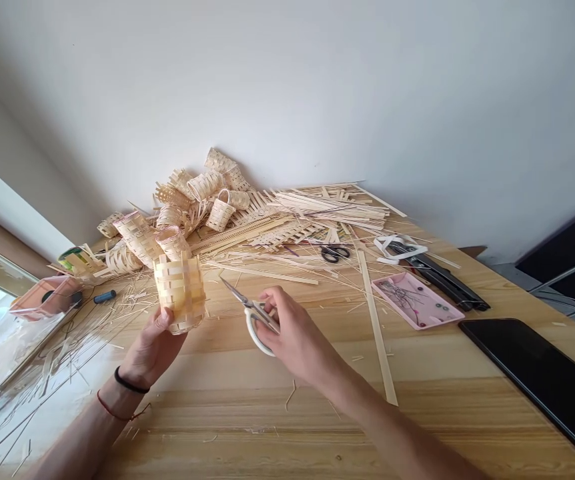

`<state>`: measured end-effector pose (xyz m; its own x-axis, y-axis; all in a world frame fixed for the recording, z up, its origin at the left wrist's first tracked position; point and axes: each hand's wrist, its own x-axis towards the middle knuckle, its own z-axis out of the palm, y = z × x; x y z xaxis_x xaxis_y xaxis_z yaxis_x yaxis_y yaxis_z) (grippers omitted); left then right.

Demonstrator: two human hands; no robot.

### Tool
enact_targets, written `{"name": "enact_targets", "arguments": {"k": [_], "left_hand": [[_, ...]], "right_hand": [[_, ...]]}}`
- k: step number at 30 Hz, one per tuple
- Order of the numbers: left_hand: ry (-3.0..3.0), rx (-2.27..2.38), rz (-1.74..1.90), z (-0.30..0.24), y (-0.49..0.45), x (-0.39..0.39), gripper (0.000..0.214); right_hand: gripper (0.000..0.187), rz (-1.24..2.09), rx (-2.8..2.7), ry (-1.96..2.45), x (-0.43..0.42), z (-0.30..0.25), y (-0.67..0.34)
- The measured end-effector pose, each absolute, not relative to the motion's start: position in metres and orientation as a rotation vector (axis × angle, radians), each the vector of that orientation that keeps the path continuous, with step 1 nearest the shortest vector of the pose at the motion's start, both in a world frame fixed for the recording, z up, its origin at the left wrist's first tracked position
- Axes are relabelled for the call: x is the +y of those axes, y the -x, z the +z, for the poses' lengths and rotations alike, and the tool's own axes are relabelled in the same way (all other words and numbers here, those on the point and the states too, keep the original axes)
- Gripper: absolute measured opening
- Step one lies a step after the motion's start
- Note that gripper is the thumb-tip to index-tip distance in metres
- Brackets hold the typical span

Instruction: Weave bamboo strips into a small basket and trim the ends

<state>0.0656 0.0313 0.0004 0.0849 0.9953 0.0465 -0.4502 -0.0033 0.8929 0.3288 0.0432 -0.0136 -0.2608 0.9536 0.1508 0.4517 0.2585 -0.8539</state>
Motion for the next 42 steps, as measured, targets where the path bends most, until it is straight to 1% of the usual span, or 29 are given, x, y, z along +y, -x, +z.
{"name": "enact_targets", "arguments": {"k": [3,5,7,9,13,15,21,26,31,36,39,42], "left_hand": [[-0.86,0.786,1.369,0.001,-0.065,0.032,0.067],[-0.821,0.778,1.387,0.001,-0.065,0.032,0.064],[-0.8,0.766,1.419,0.002,-0.068,0.031,0.06],[-0.798,0.753,1.425,0.004,-0.071,0.03,0.057],[-0.821,0.731,1.359,0.004,-0.079,0.026,0.057],[-0.833,0.728,1.335,0.002,-0.082,0.023,0.056],[-0.868,0.766,1.324,-0.009,-0.088,0.017,0.054],[-0.889,0.775,1.313,-0.011,-0.088,0.018,0.052],[-0.914,0.771,1.321,-0.009,-0.087,0.018,0.057],[-0.923,0.788,1.334,-0.007,-0.087,0.016,0.062],[-0.904,0.787,1.311,-0.006,-0.087,0.015,0.065],[-0.885,0.746,1.273,-0.003,-0.085,0.013,0.062]], "right_hand": [[0.031,1.15,-1.748,1.109,0.037,-0.01,-0.323],[0.037,1.26,-1.712,1.013,0.034,-0.01,-0.32],[0.046,1.311,-1.694,0.956,0.032,-0.01,-0.318],[0.048,1.275,-1.725,0.941,0.03,-0.01,-0.318],[0.039,1.078,-1.83,0.904,0.028,-0.009,-0.317],[0.036,1.031,-1.847,0.866,0.027,-0.008,-0.316],[0.032,1.03,-1.884,0.857,0.023,-0.01,-0.316],[0.03,0.941,-1.898,0.838,0.024,-0.009,-0.316],[0.027,0.872,-1.913,0.854,0.024,-0.007,-0.317],[0.019,0.921,-1.884,0.873,0.024,-0.007,-0.318],[0.021,0.918,-1.871,0.875,0.024,-0.008,-0.318],[0.024,0.899,-1.863,0.88,0.023,-0.008,-0.318]]}}
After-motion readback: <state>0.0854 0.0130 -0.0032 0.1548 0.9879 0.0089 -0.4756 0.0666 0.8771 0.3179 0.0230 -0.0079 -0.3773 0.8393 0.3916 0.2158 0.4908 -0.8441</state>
